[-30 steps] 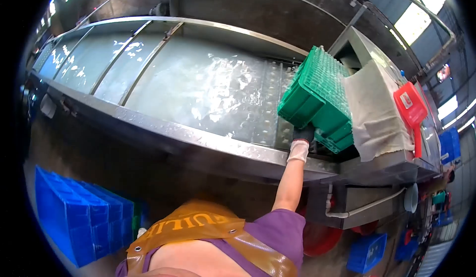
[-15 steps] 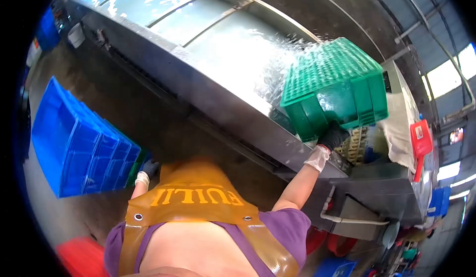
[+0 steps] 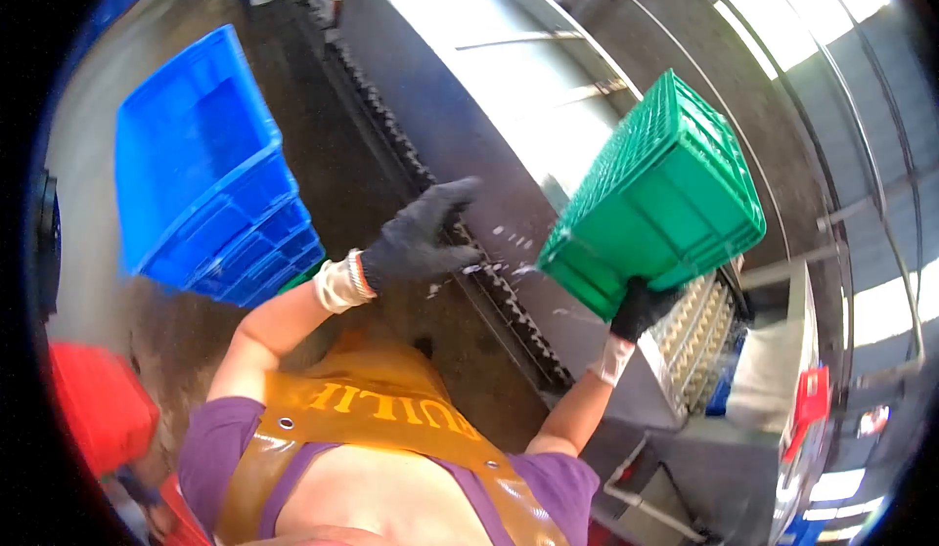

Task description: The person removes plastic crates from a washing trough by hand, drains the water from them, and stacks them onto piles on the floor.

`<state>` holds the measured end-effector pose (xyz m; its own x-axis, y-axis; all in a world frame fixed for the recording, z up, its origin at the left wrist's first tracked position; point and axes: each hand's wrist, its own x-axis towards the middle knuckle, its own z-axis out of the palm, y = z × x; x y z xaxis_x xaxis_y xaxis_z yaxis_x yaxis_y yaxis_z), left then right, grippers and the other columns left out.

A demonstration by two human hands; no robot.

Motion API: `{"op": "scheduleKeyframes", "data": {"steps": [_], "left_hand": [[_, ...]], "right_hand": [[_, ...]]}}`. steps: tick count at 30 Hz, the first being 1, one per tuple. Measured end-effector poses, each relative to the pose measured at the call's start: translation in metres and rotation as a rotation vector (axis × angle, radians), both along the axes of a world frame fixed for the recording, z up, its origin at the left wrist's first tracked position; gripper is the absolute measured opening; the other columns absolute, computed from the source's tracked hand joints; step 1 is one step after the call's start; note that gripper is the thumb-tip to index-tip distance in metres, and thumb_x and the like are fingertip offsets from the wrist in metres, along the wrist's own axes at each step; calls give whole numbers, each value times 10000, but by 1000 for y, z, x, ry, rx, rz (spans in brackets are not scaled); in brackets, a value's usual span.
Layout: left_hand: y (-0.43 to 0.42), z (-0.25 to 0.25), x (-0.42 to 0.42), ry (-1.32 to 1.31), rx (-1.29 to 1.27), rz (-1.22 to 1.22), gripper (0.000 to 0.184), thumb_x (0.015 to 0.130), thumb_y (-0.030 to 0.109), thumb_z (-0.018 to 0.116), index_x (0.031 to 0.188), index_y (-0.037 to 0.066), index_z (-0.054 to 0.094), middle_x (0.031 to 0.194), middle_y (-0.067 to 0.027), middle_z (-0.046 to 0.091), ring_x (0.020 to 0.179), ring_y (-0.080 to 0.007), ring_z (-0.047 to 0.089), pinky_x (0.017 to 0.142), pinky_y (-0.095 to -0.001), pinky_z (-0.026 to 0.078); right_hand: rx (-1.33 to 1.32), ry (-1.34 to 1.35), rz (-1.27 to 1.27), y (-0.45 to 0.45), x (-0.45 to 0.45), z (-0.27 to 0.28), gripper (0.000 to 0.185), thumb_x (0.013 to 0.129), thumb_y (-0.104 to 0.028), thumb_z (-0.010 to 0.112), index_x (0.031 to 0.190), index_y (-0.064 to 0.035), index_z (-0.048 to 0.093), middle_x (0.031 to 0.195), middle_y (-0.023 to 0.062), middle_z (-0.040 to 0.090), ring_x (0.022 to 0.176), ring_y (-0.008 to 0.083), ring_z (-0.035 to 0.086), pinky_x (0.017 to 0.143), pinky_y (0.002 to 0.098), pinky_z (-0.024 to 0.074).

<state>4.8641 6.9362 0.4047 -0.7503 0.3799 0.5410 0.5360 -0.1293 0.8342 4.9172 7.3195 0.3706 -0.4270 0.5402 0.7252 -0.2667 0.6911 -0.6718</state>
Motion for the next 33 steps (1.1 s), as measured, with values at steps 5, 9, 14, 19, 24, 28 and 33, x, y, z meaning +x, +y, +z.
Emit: {"op": "scheduleKeyframes", "data": {"steps": [5,9,14,19,24,28,33], "left_hand": [[15,49,-14,684,-267,466,864,633,357,767,1337,90,343,1307,-187,391,1202,-351,406,984,-421,359],[20,16,-16,466,-251,659,934,534,356,789,1334,143,357,1256,-190,420,1143,-385,435,930,-457,396],[8,-33,-2,51,-249,666,966,537,355,804,1343,109,331,1212,-193,438,1114,-370,450,916,-460,401],[13,-41,6,262,-124,639,997,538,368,793,1351,58,306,1161,-188,450,1092,-356,445,948,-448,364],[-3,5,39,461,-131,691,929,563,355,772,1331,63,337,1137,-186,454,1061,-357,453,920,-463,367],[-48,40,62,602,-228,818,897,539,330,762,1297,55,368,1100,-181,463,1015,-348,468,886,-439,378],[-137,55,98,468,-208,1159,917,498,308,788,1272,29,384,1137,-181,467,1083,-365,449,945,-424,372]], "right_hand": [[446,-185,-132,-93,1,32,424,660,-61,660,1057,-22,515,953,159,593,877,327,585,767,370,465],[598,-260,-7,-124,-1,45,399,635,-44,639,1022,-42,542,914,150,593,866,354,577,768,400,465],[901,-40,238,-121,-2,52,513,621,-104,719,1094,-55,526,1066,158,559,1033,372,510,910,495,389],[107,69,186,-65,-1,-62,1052,599,-265,843,1392,-41,188,1375,192,272,1217,308,354,977,500,363],[-824,-197,752,-95,12,-103,568,827,-116,642,1303,-84,336,1295,113,425,1060,268,496,868,411,456],[-668,-128,845,-147,-25,-104,539,827,-100,631,1284,-28,356,1262,142,450,1046,266,505,884,389,444],[-517,-303,1163,-253,-51,-16,640,764,-52,656,1314,-16,331,1235,135,473,1076,243,492,869,375,457]]}}
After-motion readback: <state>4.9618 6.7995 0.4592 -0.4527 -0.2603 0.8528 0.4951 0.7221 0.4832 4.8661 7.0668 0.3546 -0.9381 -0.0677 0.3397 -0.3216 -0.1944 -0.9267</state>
